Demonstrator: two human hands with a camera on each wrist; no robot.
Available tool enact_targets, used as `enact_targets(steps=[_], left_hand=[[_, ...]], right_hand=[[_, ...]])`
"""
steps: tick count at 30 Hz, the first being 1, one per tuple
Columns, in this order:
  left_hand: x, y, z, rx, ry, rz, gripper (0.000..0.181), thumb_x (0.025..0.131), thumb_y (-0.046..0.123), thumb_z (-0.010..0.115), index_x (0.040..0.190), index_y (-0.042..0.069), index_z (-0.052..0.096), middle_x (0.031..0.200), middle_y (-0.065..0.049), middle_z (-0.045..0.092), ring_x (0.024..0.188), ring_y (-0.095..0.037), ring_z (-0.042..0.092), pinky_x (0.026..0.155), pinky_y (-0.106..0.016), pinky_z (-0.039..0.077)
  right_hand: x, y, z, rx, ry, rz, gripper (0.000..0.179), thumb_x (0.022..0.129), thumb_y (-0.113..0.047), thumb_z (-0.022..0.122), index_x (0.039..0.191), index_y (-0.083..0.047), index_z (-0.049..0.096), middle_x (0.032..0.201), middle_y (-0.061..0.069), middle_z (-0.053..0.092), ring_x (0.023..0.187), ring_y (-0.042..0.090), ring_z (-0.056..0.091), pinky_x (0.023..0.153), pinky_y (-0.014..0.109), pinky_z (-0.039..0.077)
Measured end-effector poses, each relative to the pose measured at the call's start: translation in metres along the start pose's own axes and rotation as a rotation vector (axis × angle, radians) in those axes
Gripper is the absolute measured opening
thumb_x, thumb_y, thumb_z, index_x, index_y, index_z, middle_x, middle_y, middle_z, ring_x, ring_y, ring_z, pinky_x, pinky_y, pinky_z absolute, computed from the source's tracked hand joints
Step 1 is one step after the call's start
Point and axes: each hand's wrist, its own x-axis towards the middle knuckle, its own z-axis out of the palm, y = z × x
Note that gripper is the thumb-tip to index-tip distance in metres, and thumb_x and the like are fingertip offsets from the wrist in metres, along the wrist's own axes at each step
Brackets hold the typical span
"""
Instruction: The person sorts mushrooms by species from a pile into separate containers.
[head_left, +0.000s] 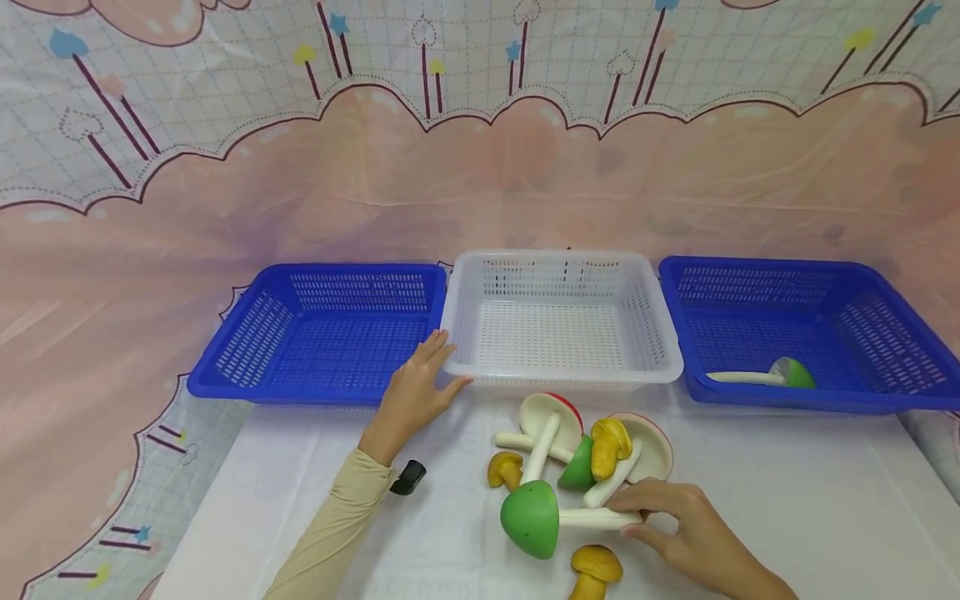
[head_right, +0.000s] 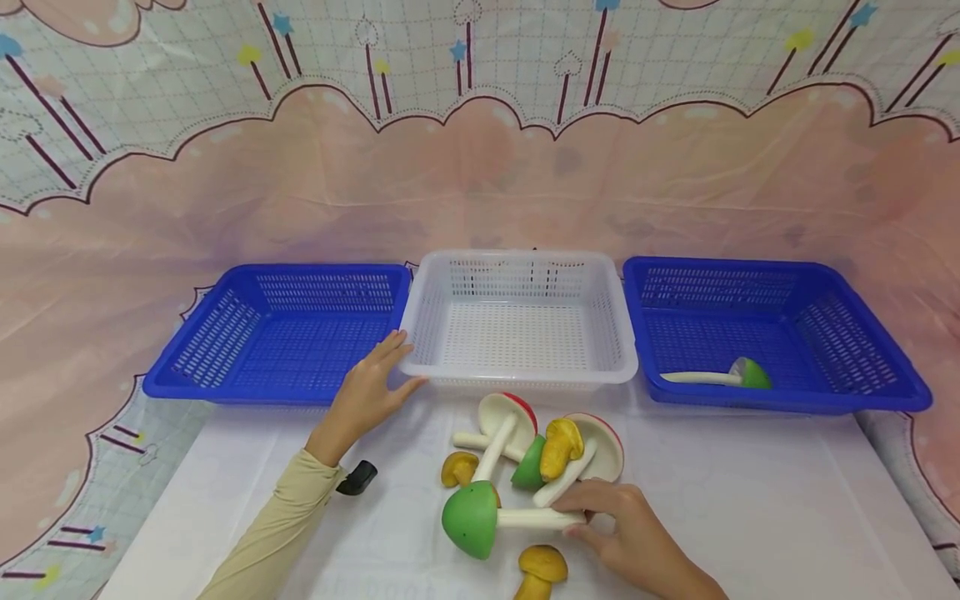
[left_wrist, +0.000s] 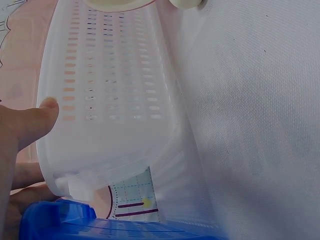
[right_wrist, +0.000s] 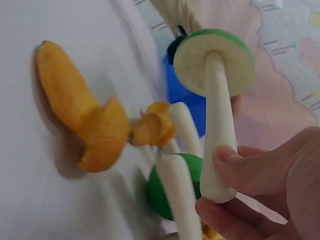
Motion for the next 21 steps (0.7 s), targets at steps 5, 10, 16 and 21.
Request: enact_targets(steps=[5, 10, 16, 21], left_hand=[[-0.001, 0.0, 0.0, 0.001, 0.004, 0.0, 0.056, 0.084, 0.035, 0.072, 0.122, -0.004, 0.06, 0.14, -0.02, 0.046, 0.133, -0.032, 0.038, 0.101, -0.052, 0.039], [-0.003, 0.001, 0.001, -0.002, 0.011, 0.007, 0.055, 0.084, 0.035, 0.072, 0.121, -0.004, 0.061, 0.139, -0.02, 0.046, 0.132, -0.033, 0.039, 0.1, -0.052, 0.04], [-0.005, 0.002, 0.0, -0.003, 0.009, 0.006, 0.056, 0.084, 0.035, 0.072, 0.122, -0.004, 0.06, 0.139, -0.02, 0.046, 0.132, -0.033, 0.039, 0.102, -0.051, 0.039], [-0.001, 0.002, -0.002, -0.006, 0.013, 0.007, 0.056, 0.085, 0.034, 0.072, 0.123, -0.005, 0.059, 0.14, -0.021, 0.045, 0.132, -0.034, 0.039, 0.103, -0.051, 0.037]], right_hand=[[0.006, -0.01, -0.017, -0.005, 0.017, -0.025, 0.04, 0.07, 0.008, 0.077, 0.105, -0.011, 0.07, 0.099, -0.002, 0.07, 0.081, 0.007, 0.064, 0.069, 0.017, 0.053], [0.007, -0.013, -0.035, -0.034, 0.047, -0.02, 0.042, 0.069, 0.012, 0.076, 0.104, -0.011, 0.07, 0.096, -0.002, 0.07, 0.077, 0.006, 0.062, 0.069, 0.016, 0.053], [0.01, -0.013, -0.061, -0.137, 0.071, 0.047, 0.044, 0.068, 0.012, 0.076, 0.102, -0.015, 0.07, 0.098, -0.009, 0.069, 0.077, 0.004, 0.062, 0.069, 0.017, 0.054], [0.013, -0.009, -0.083, -0.171, 0.128, 0.092, 0.042, 0.069, 0.014, 0.075, 0.102, -0.01, 0.071, 0.097, -0.004, 0.07, 0.079, 0.004, 0.063, 0.072, 0.014, 0.052]])
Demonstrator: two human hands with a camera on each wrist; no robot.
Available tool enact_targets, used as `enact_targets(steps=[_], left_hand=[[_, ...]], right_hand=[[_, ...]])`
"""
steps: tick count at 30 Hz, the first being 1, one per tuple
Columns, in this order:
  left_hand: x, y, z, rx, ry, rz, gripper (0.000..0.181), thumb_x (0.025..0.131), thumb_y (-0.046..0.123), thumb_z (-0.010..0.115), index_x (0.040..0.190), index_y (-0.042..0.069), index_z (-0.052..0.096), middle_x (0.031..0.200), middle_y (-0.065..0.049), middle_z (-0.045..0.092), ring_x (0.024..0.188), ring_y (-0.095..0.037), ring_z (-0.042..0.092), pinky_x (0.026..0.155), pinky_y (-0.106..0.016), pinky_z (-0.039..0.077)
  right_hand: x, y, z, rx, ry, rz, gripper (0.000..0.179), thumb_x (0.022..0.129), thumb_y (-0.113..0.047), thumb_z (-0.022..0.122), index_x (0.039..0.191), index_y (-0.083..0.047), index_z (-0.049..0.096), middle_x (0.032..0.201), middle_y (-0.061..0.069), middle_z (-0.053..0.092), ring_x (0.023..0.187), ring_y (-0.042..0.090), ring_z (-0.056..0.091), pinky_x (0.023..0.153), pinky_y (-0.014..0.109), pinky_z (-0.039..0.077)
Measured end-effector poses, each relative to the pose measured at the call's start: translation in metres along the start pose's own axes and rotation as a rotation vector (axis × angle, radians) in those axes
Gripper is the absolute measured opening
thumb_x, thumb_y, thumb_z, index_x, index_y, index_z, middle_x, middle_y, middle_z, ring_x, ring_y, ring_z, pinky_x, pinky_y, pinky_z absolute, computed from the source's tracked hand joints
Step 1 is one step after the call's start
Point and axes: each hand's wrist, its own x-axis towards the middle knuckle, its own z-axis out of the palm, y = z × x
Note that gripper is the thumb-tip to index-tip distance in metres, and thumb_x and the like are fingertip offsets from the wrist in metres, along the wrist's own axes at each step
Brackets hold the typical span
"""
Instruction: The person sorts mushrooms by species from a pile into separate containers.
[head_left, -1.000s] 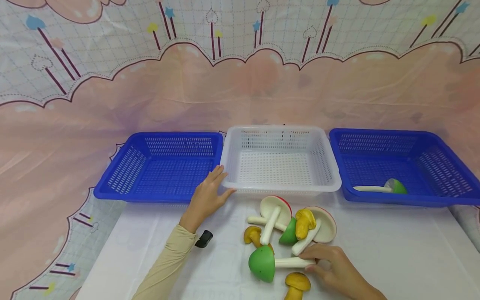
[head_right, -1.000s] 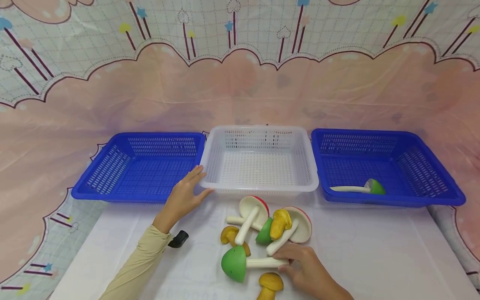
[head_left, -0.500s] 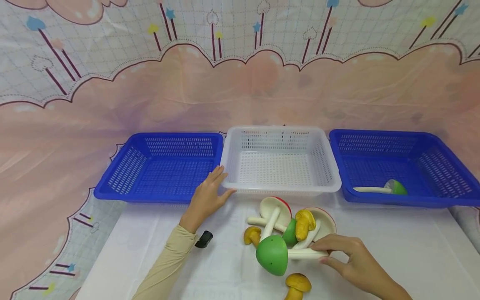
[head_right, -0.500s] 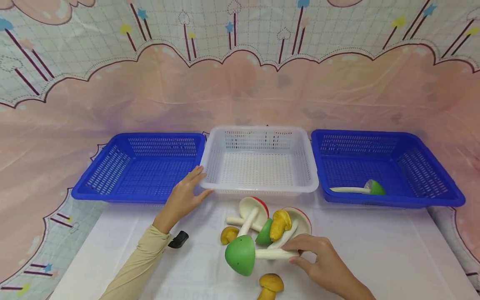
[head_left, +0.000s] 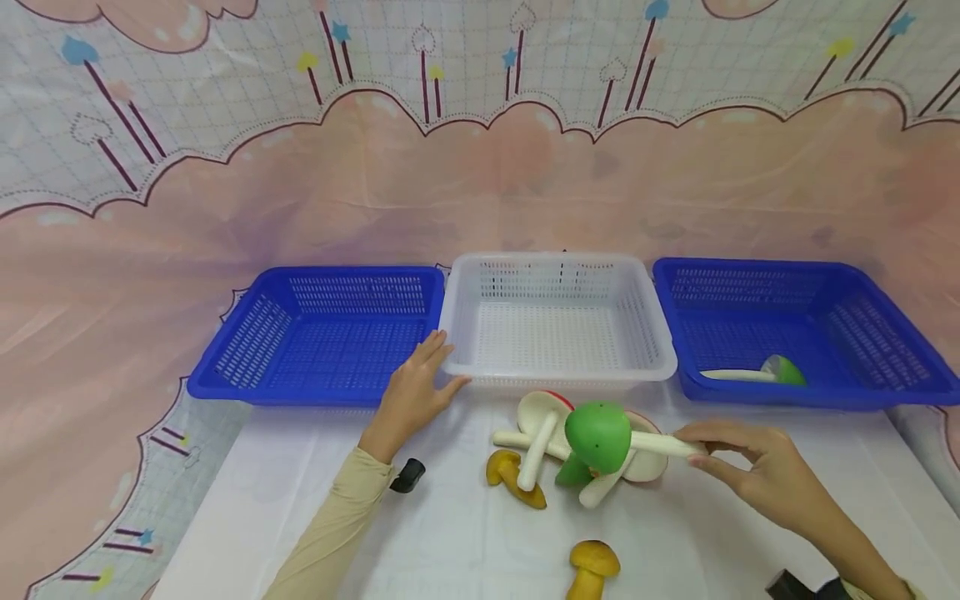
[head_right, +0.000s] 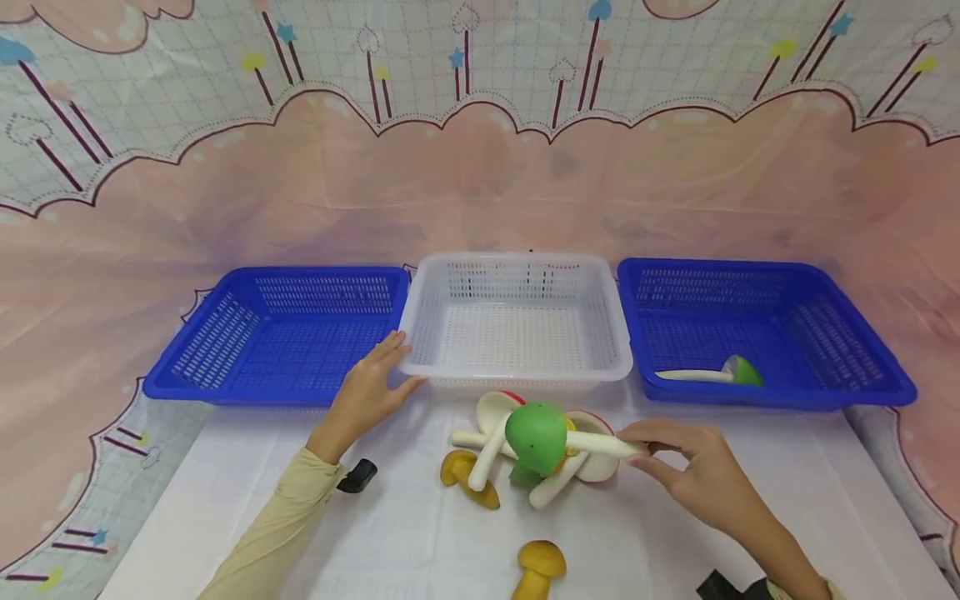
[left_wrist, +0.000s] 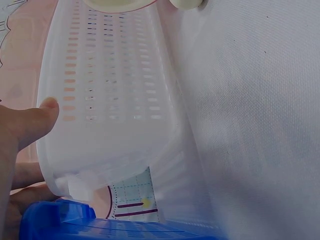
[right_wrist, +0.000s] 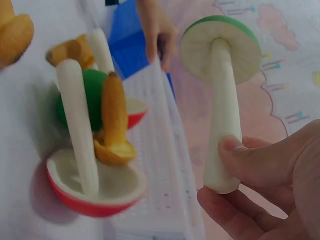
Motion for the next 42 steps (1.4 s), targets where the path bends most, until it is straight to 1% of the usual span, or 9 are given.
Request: enact_targets(steps=[4, 10, 17, 21, 23, 28, 31, 35, 42], left_hand=[[0.003, 0.0, -0.002, -0.002, -0.008, -0.021, 0.057, 0.085, 0.035, 0.07, 0.124, -0.004, 0.058, 0.141, -0.02, 0.044, 0.133, -0.033, 0.037, 0.103, -0.052, 0.037], [0.002, -0.001, -0.002, 0.003, -0.033, -0.031, 0.057, 0.086, 0.036, 0.07, 0.125, -0.004, 0.058, 0.142, -0.019, 0.043, 0.134, -0.031, 0.035, 0.104, -0.051, 0.036], [0.001, -0.002, 0.0, -0.001, -0.027, -0.026, 0.056, 0.085, 0.035, 0.071, 0.123, -0.004, 0.059, 0.141, -0.019, 0.044, 0.133, -0.032, 0.037, 0.103, -0.051, 0.037], [0.001, -0.002, 0.001, -0.004, -0.02, -0.024, 0.056, 0.084, 0.034, 0.072, 0.123, -0.004, 0.06, 0.14, -0.019, 0.045, 0.133, -0.032, 0.037, 0.102, -0.052, 0.038], [0.001, -0.002, 0.0, -0.004, -0.018, -0.022, 0.055, 0.084, 0.034, 0.072, 0.123, -0.004, 0.06, 0.14, -0.02, 0.045, 0.133, -0.032, 0.037, 0.102, -0.052, 0.038], [0.001, -0.001, 0.0, 0.0, -0.023, -0.02, 0.056, 0.085, 0.035, 0.071, 0.123, -0.004, 0.059, 0.141, -0.02, 0.044, 0.133, -0.033, 0.037, 0.102, -0.053, 0.038], [0.0, -0.001, 0.0, 0.003, -0.025, -0.019, 0.056, 0.085, 0.035, 0.071, 0.124, -0.004, 0.059, 0.141, -0.02, 0.044, 0.133, -0.032, 0.037, 0.102, -0.052, 0.038], [0.001, -0.002, 0.001, 0.008, -0.023, -0.015, 0.056, 0.085, 0.035, 0.071, 0.123, -0.004, 0.059, 0.14, -0.02, 0.045, 0.133, -0.032, 0.037, 0.102, -0.052, 0.038], [0.0, -0.002, 0.002, 0.008, -0.023, -0.016, 0.056, 0.085, 0.036, 0.071, 0.123, -0.003, 0.059, 0.14, -0.019, 0.045, 0.134, -0.031, 0.037, 0.103, -0.051, 0.038]], right_hand=[[0.006, 0.004, -0.016, -0.004, 0.03, 0.053, 0.039, 0.07, 0.016, 0.073, 0.102, -0.005, 0.071, 0.096, -0.003, 0.07, 0.079, 0.004, 0.062, 0.074, 0.012, 0.051], [0.009, 0.011, -0.033, -0.011, 0.062, 0.051, 0.039, 0.068, 0.022, 0.071, 0.101, 0.0, 0.07, 0.095, -0.002, 0.069, 0.079, 0.004, 0.062, 0.072, 0.013, 0.052], [0.011, 0.02, -0.048, -0.024, 0.081, 0.112, 0.036, 0.071, 0.019, 0.071, 0.101, 0.0, 0.071, 0.101, -0.011, 0.068, 0.081, -0.001, 0.064, 0.067, 0.011, 0.051], [0.012, 0.025, -0.055, -0.046, 0.098, 0.119, 0.036, 0.07, 0.019, 0.072, 0.1, 0.0, 0.071, 0.1, -0.014, 0.068, 0.079, -0.002, 0.065, 0.063, 0.01, 0.05], [0.013, 0.028, -0.058, -0.056, 0.109, 0.115, 0.037, 0.068, 0.021, 0.071, 0.099, 0.001, 0.071, 0.098, -0.015, 0.067, 0.079, -0.003, 0.064, 0.063, 0.01, 0.051], [0.014, 0.034, -0.069, -0.113, 0.112, 0.111, 0.037, 0.069, 0.019, 0.072, 0.101, 0.0, 0.072, 0.101, -0.022, 0.062, 0.086, -0.01, 0.06, 0.067, 0.008, 0.05], [0.015, 0.037, -0.076, -0.156, 0.1, 0.111, 0.034, 0.071, 0.015, 0.073, 0.101, -0.001, 0.072, 0.103, -0.027, 0.059, 0.085, -0.012, 0.059, 0.064, 0.007, 0.05], [0.016, 0.041, -0.084, -0.187, 0.092, 0.142, 0.028, 0.074, 0.009, 0.074, 0.1, -0.001, 0.072, 0.1, -0.032, 0.058, 0.079, -0.014, 0.059, 0.059, 0.008, 0.05], [0.019, 0.047, -0.098, -0.28, 0.093, 0.209, 0.024, 0.077, 0.003, 0.074, 0.101, -0.001, 0.072, 0.093, -0.036, 0.054, 0.076, -0.019, 0.054, 0.053, 0.01, 0.047]])
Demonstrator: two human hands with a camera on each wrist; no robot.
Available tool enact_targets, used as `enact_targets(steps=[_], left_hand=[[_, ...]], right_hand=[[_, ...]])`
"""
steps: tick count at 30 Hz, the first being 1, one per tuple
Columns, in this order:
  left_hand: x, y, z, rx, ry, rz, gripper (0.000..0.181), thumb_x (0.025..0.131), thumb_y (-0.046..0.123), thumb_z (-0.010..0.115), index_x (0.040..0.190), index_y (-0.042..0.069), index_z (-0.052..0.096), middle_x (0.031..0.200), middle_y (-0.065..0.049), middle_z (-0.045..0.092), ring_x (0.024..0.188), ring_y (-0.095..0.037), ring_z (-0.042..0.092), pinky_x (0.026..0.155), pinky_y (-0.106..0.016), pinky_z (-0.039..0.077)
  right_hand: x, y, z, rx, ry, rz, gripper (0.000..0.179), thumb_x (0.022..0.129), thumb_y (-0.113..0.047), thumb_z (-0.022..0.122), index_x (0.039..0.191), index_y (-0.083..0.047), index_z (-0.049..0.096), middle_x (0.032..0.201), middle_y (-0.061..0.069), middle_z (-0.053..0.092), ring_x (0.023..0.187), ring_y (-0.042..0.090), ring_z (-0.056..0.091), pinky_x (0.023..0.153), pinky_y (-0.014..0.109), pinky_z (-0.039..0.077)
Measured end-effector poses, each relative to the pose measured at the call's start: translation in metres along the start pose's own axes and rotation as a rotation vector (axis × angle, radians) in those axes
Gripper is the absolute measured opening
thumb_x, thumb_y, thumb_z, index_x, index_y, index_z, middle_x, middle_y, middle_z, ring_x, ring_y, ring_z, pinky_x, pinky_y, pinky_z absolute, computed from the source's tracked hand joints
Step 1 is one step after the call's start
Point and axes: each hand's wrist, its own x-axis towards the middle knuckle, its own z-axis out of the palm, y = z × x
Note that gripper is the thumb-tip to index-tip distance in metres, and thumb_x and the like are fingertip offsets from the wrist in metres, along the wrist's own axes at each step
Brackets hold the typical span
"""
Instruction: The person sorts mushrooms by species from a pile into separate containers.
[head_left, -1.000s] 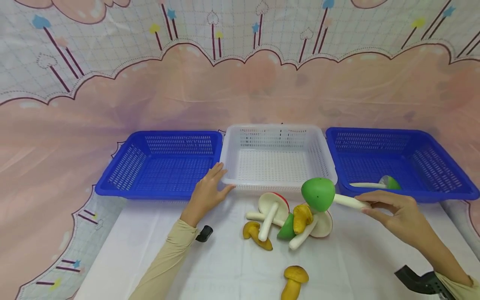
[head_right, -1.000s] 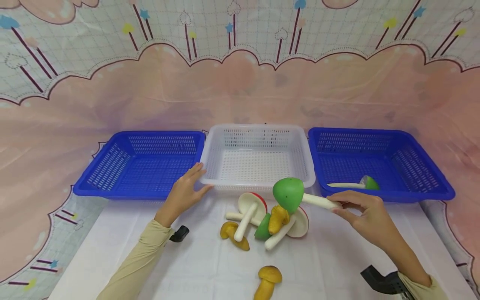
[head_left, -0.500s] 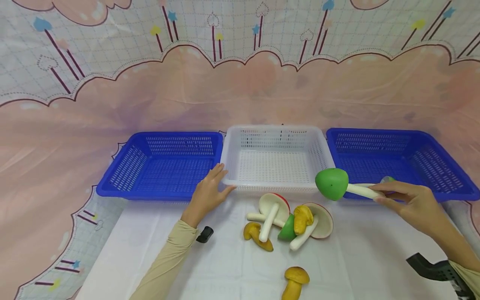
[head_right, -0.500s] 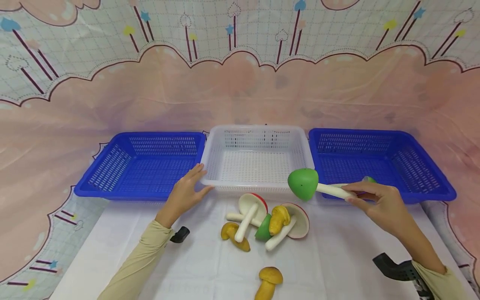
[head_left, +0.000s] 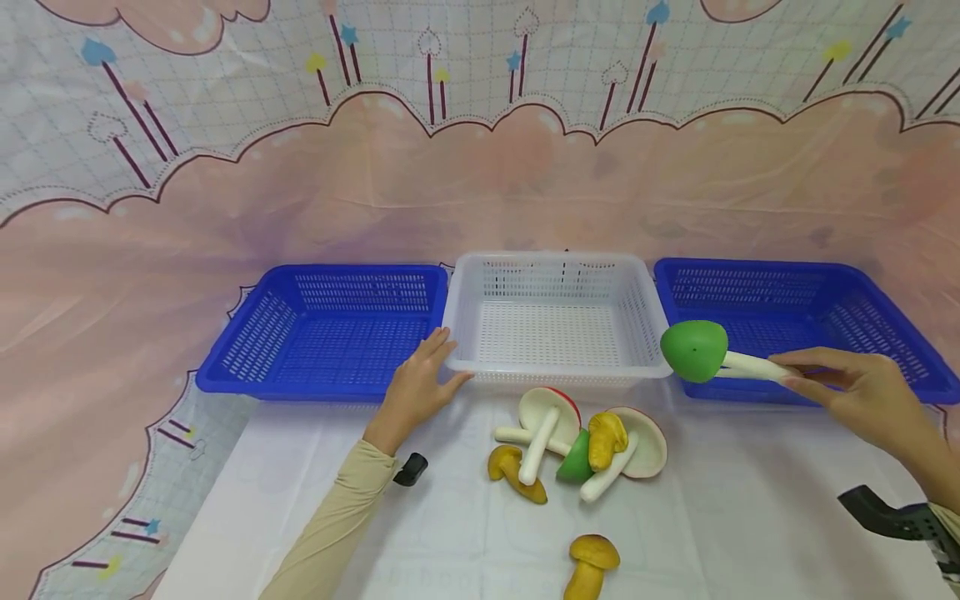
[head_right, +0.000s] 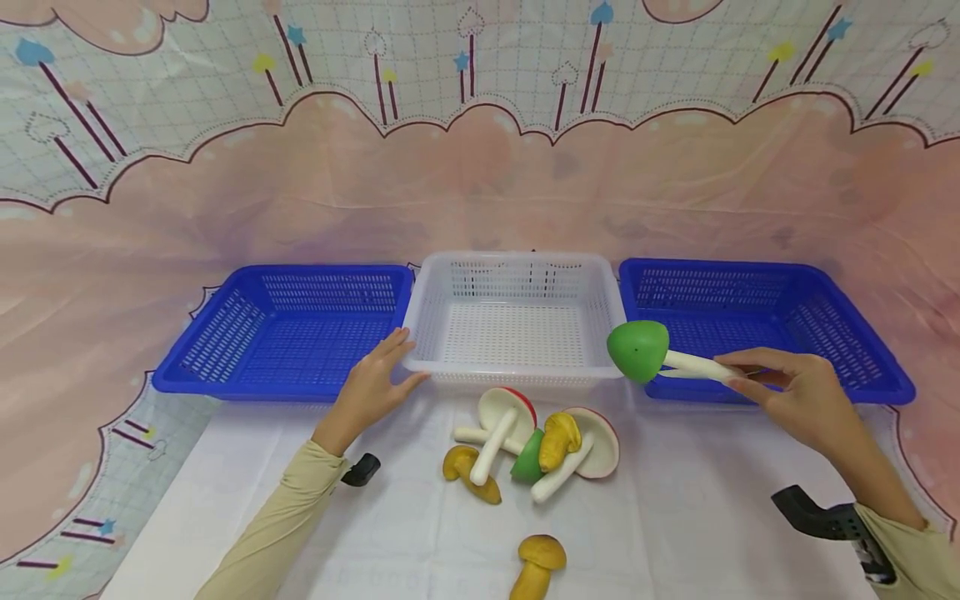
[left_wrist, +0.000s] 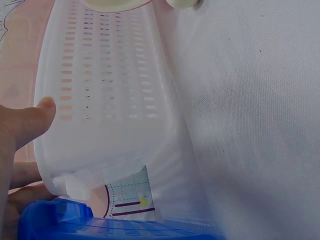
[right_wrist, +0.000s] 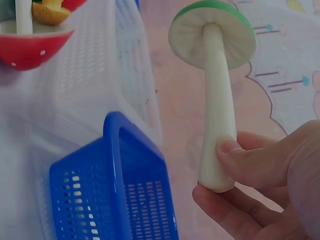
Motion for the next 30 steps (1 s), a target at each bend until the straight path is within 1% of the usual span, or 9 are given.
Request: enact_targets(steps=[8, 12, 16, 18, 20, 23, 28, 29, 30], left_hand=[[0.0, -0.001, -0.001, 0.004, 0.025, 0.012, 0.056, 0.083, 0.034, 0.073, 0.121, -0.005, 0.061, 0.138, -0.021, 0.047, 0.132, -0.033, 0.039, 0.103, -0.05, 0.037], [0.001, 0.0, -0.002, -0.005, 0.017, 0.009, 0.057, 0.084, 0.035, 0.072, 0.121, -0.005, 0.06, 0.139, -0.021, 0.046, 0.132, -0.032, 0.039, 0.104, -0.049, 0.037], [0.0, 0.001, -0.002, -0.007, 0.008, 0.002, 0.056, 0.084, 0.036, 0.071, 0.122, -0.005, 0.06, 0.14, -0.02, 0.045, 0.132, -0.033, 0.039, 0.104, -0.05, 0.037], [0.0, 0.001, -0.002, -0.006, 0.006, 0.0, 0.056, 0.085, 0.035, 0.071, 0.122, -0.005, 0.06, 0.14, -0.02, 0.045, 0.132, -0.033, 0.038, 0.103, -0.05, 0.037], [-0.001, 0.001, -0.001, -0.004, 0.008, 0.002, 0.056, 0.085, 0.035, 0.071, 0.122, -0.004, 0.06, 0.14, -0.02, 0.045, 0.133, -0.033, 0.038, 0.103, -0.05, 0.037], [-0.001, 0.001, -0.001, -0.002, 0.008, 0.004, 0.056, 0.085, 0.035, 0.071, 0.123, -0.004, 0.06, 0.14, -0.02, 0.045, 0.133, -0.032, 0.038, 0.103, -0.05, 0.038], [0.0, 0.001, -0.001, 0.001, -0.001, -0.001, 0.057, 0.085, 0.037, 0.07, 0.124, -0.003, 0.059, 0.141, -0.019, 0.044, 0.134, -0.031, 0.036, 0.103, -0.05, 0.038], [0.0, 0.001, -0.001, 0.002, -0.002, -0.001, 0.057, 0.086, 0.037, 0.07, 0.124, -0.003, 0.059, 0.141, -0.019, 0.044, 0.134, -0.031, 0.036, 0.103, -0.05, 0.038], [0.0, 0.001, -0.002, 0.003, -0.005, -0.004, 0.057, 0.086, 0.037, 0.07, 0.124, -0.003, 0.059, 0.142, -0.019, 0.043, 0.134, -0.031, 0.036, 0.103, -0.05, 0.037]], right_hand=[[0.01, 0.015, -0.005, -0.069, 0.005, 0.056, 0.023, 0.078, 0.002, 0.074, 0.101, 0.002, 0.071, 0.086, -0.033, 0.054, 0.07, -0.019, 0.052, 0.049, 0.013, 0.044], [0.014, 0.025, -0.006, -0.069, -0.002, 0.124, 0.022, 0.082, -0.002, 0.071, 0.103, 0.004, 0.07, 0.083, -0.024, 0.06, 0.064, -0.009, 0.055, 0.042, 0.021, 0.04], [0.019, 0.037, -0.008, -0.077, -0.014, 0.187, 0.024, 0.086, -0.008, 0.07, 0.106, 0.005, 0.068, 0.083, -0.029, 0.055, 0.062, -0.002, 0.055, 0.037, 0.028, 0.031], [0.021, 0.042, -0.008, -0.094, -0.019, 0.202, 0.025, 0.087, -0.009, 0.068, 0.108, 0.005, 0.067, 0.086, -0.014, 0.066, 0.061, 0.002, 0.052, 0.035, 0.029, 0.028], [0.024, 0.046, -0.009, -0.115, -0.026, 0.211, 0.026, 0.088, -0.008, 0.066, 0.109, 0.006, 0.067, 0.093, 0.008, 0.07, 0.061, 0.002, 0.05, 0.034, 0.029, 0.028], [0.028, 0.052, -0.008, -0.154, -0.035, 0.21, 0.027, 0.089, -0.009, 0.065, 0.11, 0.008, 0.066, 0.107, 0.035, 0.06, 0.063, 0.011, 0.053, 0.035, 0.027, 0.029], [0.035, 0.064, -0.004, -0.181, -0.051, 0.224, 0.027, 0.088, -0.009, 0.067, 0.11, 0.008, 0.065, 0.107, 0.037, 0.059, 0.078, 0.033, 0.058, 0.046, 0.025, 0.037], [0.037, 0.067, -0.003, -0.179, -0.06, 0.232, 0.029, 0.089, -0.01, 0.067, 0.11, 0.009, 0.065, 0.108, 0.037, 0.058, 0.083, 0.041, 0.057, 0.049, 0.029, 0.043], [0.038, 0.07, -0.001, -0.18, -0.063, 0.244, 0.029, 0.089, -0.009, 0.066, 0.111, 0.009, 0.064, 0.108, 0.037, 0.058, 0.085, 0.042, 0.055, 0.052, 0.036, 0.047]])
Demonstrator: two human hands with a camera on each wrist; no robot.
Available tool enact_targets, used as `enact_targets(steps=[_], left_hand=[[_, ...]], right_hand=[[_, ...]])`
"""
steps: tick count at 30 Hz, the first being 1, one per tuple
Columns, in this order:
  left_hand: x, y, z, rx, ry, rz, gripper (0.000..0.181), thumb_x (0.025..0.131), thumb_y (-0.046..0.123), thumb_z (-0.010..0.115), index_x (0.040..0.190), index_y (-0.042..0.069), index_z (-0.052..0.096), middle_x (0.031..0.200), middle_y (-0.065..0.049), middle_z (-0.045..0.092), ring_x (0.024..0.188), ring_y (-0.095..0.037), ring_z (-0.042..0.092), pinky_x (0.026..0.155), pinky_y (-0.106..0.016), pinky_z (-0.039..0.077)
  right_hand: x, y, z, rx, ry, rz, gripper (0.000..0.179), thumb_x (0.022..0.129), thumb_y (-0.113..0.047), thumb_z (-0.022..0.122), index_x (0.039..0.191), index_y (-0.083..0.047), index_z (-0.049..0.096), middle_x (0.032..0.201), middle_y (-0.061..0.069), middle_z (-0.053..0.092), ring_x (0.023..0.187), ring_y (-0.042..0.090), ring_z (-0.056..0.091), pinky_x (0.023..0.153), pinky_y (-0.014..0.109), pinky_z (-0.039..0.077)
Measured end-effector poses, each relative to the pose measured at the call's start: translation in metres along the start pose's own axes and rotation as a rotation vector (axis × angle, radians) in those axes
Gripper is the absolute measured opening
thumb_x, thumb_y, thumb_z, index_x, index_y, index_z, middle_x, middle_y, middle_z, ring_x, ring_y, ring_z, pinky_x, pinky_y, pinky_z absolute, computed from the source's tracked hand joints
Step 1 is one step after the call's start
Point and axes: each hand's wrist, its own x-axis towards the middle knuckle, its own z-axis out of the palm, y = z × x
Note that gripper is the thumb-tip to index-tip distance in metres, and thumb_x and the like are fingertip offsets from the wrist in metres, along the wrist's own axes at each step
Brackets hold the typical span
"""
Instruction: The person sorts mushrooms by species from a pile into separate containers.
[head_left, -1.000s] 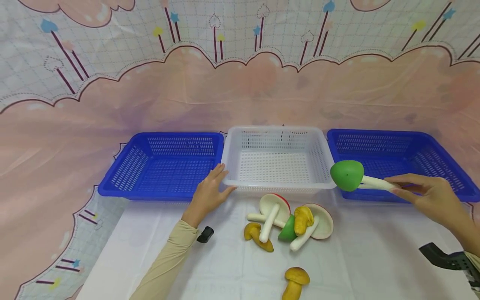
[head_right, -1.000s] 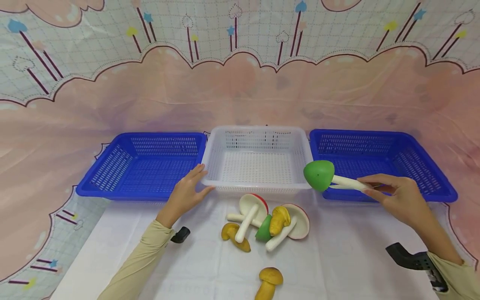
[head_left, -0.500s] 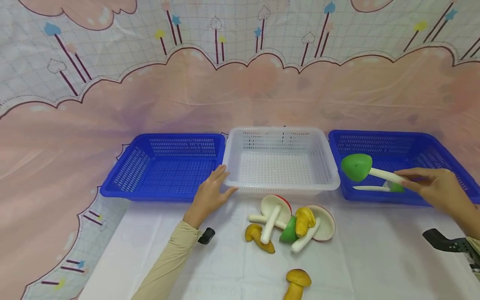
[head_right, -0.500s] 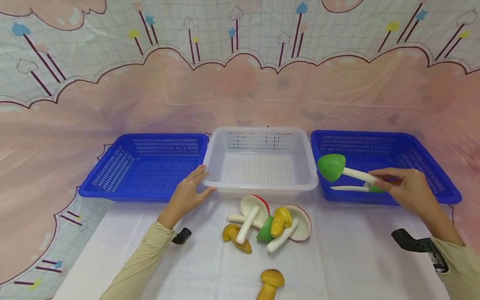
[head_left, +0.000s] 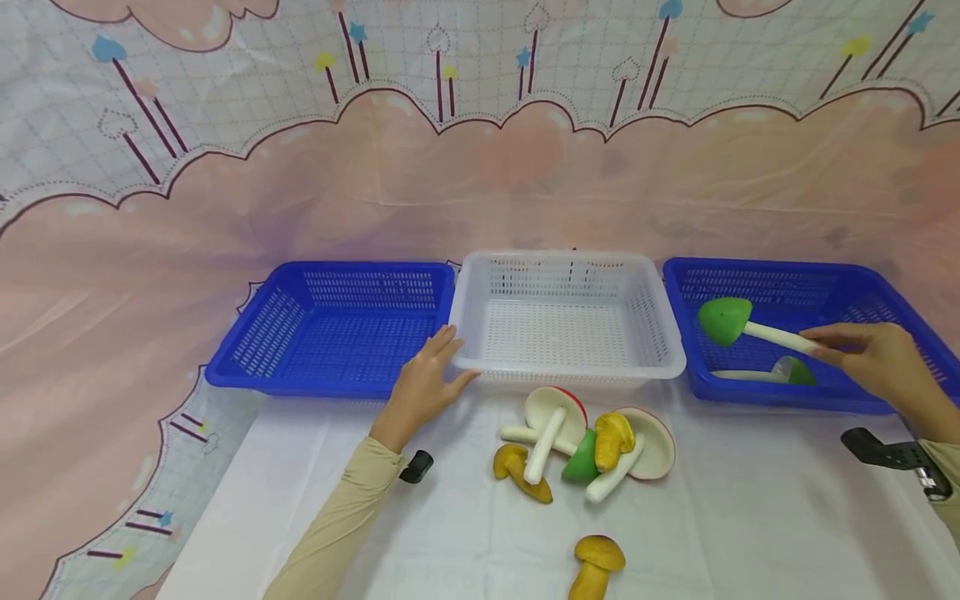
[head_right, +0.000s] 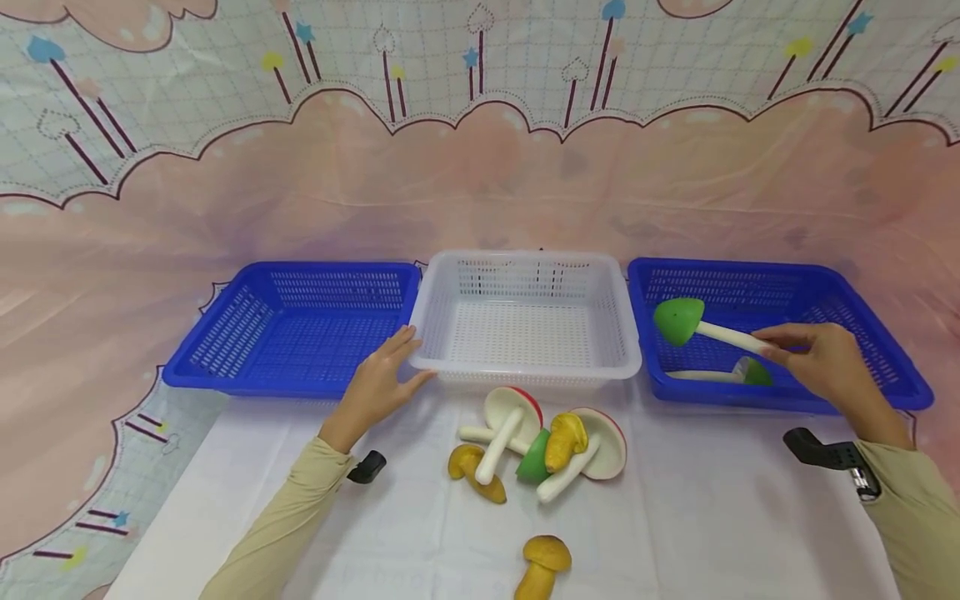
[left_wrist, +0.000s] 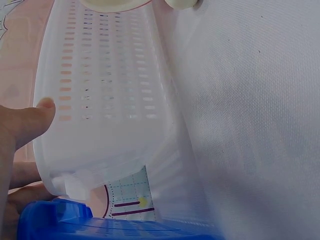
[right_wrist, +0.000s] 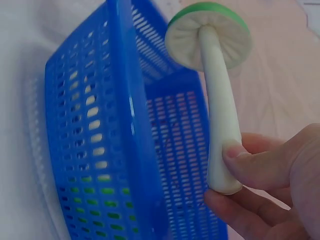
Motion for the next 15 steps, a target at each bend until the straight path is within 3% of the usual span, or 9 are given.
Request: enact_targets(steps=[2, 5, 11, 15], left_hand=[[0.0, 0.0, -0.001, 0.0, 0.001, 0.001, 0.057, 0.086, 0.037, 0.07, 0.124, -0.004, 0.059, 0.142, -0.019, 0.043, 0.134, -0.031, 0.036, 0.103, -0.05, 0.037], [0.001, 0.0, -0.001, -0.001, -0.005, -0.001, 0.057, 0.086, 0.037, 0.069, 0.125, -0.003, 0.058, 0.142, -0.019, 0.043, 0.135, -0.031, 0.035, 0.104, -0.05, 0.036], [0.0, -0.002, 0.001, 0.005, -0.002, 0.004, 0.058, 0.086, 0.038, 0.069, 0.125, -0.003, 0.059, 0.142, -0.019, 0.044, 0.134, -0.031, 0.036, 0.104, -0.049, 0.037], [-0.001, -0.002, 0.001, 0.003, 0.01, 0.009, 0.057, 0.085, 0.037, 0.07, 0.124, -0.003, 0.059, 0.141, -0.019, 0.044, 0.134, -0.031, 0.037, 0.103, -0.049, 0.038]], right_hand=[[0.003, 0.004, 0.002, 0.003, -0.018, 0.012, 0.03, 0.089, -0.009, 0.065, 0.112, 0.01, 0.063, 0.11, 0.039, 0.056, 0.095, 0.052, 0.051, 0.064, 0.052, 0.051], [0.007, 0.009, 0.004, 0.019, -0.057, 0.053, 0.035, 0.092, -0.015, 0.063, 0.114, 0.011, 0.061, 0.114, 0.04, 0.052, 0.103, 0.057, 0.045, 0.077, 0.071, 0.04], [0.015, 0.019, 0.005, 0.01, -0.098, 0.093, 0.035, 0.092, -0.016, 0.062, 0.114, 0.012, 0.059, 0.114, 0.04, 0.051, 0.103, 0.056, 0.045, 0.079, 0.073, 0.037], [0.019, 0.021, 0.006, -0.031, -0.102, 0.055, 0.03, 0.089, -0.008, 0.065, 0.11, 0.014, 0.061, 0.104, 0.039, 0.057, 0.097, 0.056, 0.049, 0.071, 0.066, 0.044]])
